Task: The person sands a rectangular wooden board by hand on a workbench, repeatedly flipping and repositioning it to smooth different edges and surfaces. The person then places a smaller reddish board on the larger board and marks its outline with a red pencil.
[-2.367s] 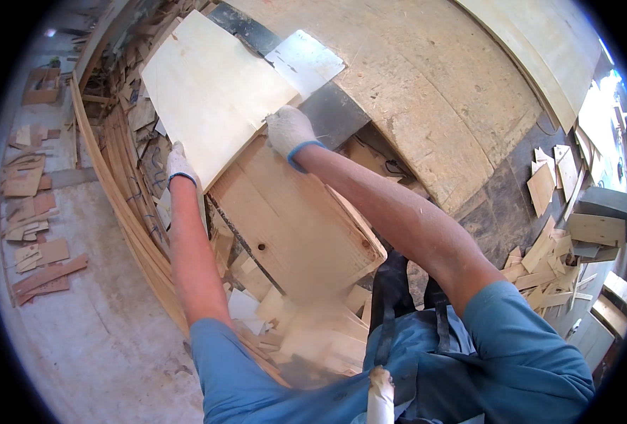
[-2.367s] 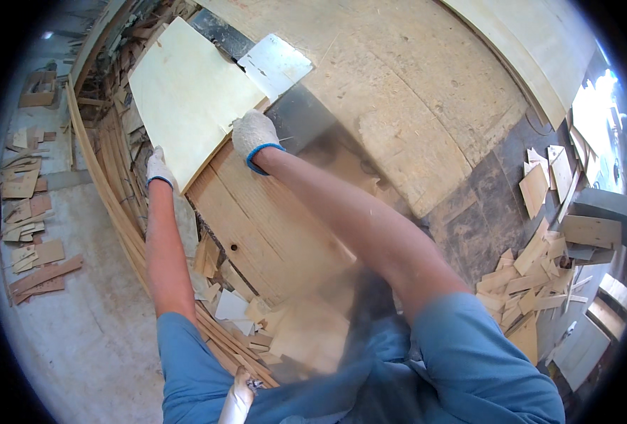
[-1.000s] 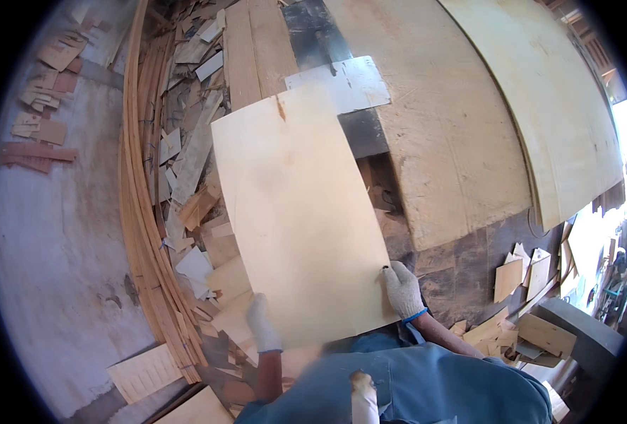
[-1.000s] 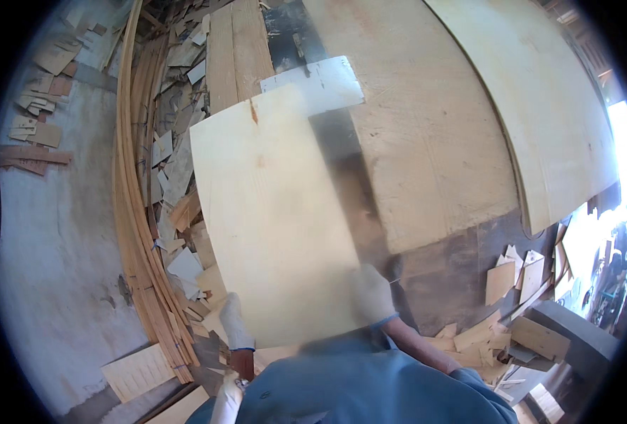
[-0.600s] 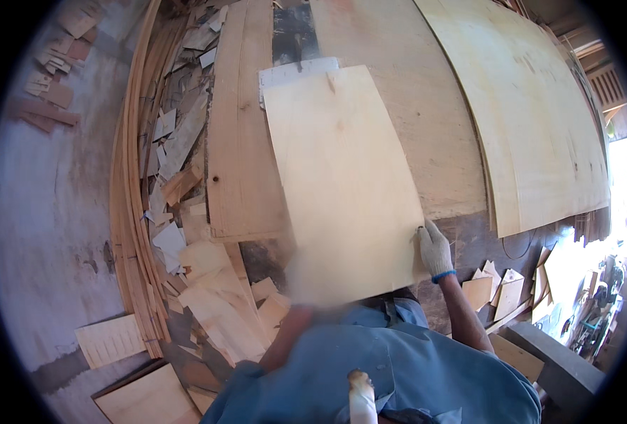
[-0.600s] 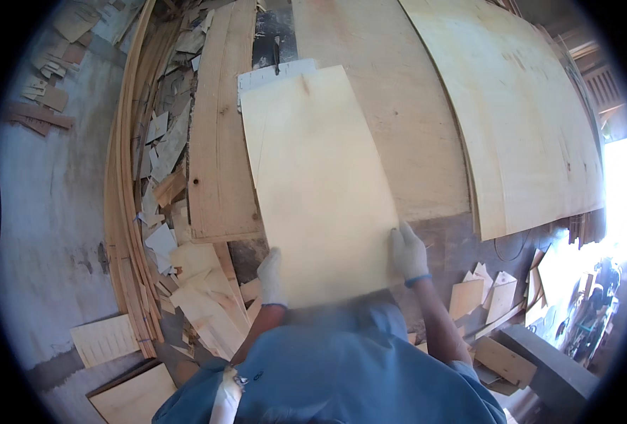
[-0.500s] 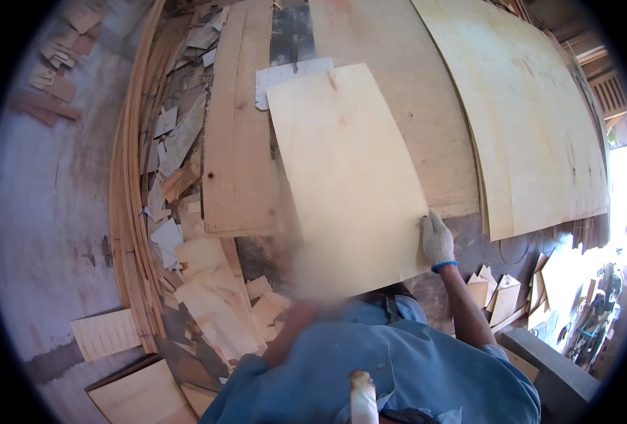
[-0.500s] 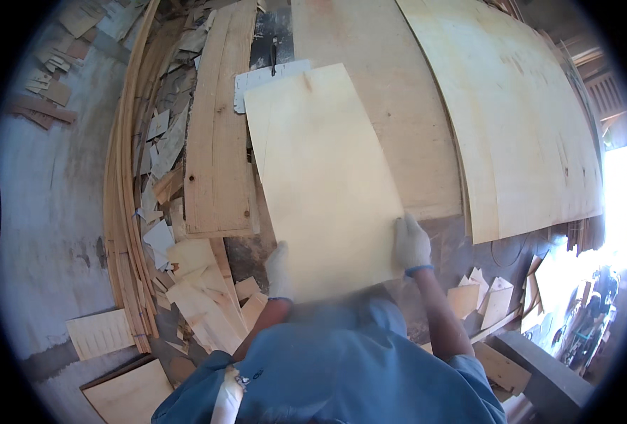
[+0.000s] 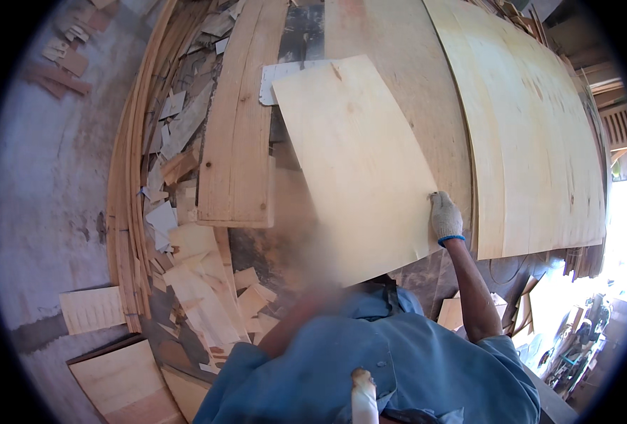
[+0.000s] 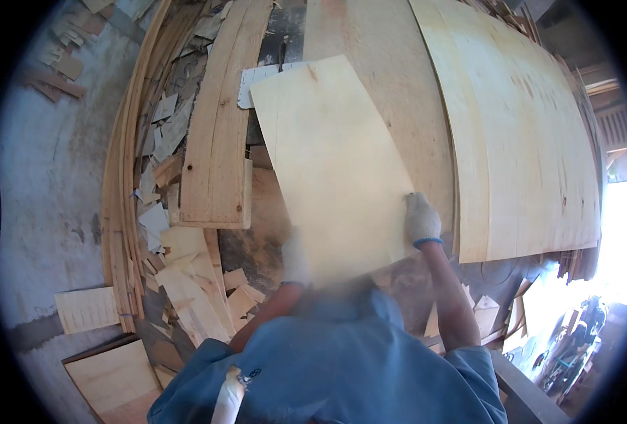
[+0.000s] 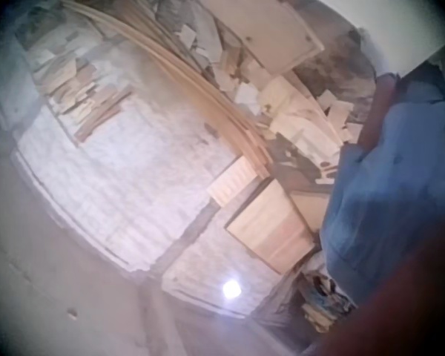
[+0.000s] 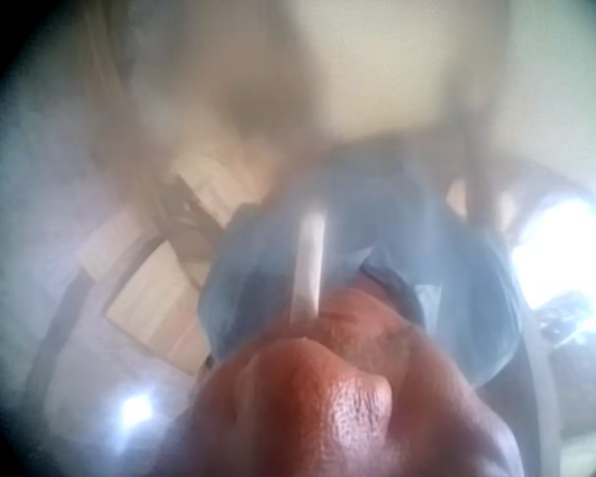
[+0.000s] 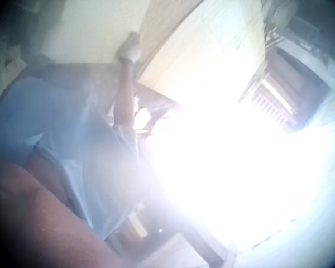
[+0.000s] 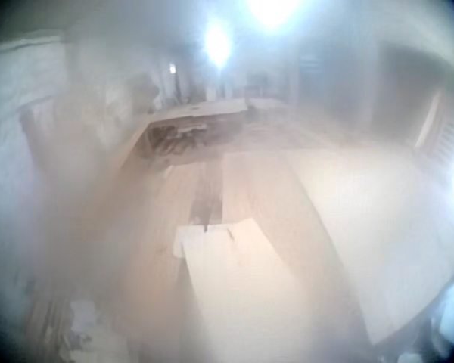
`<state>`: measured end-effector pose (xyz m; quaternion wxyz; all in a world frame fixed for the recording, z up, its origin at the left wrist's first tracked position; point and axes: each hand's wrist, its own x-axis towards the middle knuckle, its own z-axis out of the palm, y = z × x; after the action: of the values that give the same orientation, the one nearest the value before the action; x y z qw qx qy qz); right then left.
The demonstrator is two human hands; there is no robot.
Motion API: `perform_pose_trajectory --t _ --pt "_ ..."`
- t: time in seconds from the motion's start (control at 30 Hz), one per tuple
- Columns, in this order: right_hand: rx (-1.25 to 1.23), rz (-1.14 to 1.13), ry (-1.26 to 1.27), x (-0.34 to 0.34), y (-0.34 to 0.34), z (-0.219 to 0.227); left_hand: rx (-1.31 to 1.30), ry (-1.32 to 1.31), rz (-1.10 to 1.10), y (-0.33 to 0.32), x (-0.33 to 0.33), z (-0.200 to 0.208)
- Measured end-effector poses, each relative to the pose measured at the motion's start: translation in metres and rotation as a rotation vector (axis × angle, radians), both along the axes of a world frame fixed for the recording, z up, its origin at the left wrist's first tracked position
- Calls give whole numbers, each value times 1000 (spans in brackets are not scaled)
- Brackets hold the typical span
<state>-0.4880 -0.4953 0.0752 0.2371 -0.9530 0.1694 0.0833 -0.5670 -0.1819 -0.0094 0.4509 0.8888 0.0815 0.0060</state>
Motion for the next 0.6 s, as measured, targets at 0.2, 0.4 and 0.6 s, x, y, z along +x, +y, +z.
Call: perform_pose_trajectory --t 0.2,0.4,0.6 --pt "14 -24 25 16 -3 -7 44 -24 1 0 11 -11" --pt "14 -1 25 24 -3 -14 202 9 -114 5 26 5" --pt "19 4 -2 39 2 -6 59 30 -24 -1 40 0"
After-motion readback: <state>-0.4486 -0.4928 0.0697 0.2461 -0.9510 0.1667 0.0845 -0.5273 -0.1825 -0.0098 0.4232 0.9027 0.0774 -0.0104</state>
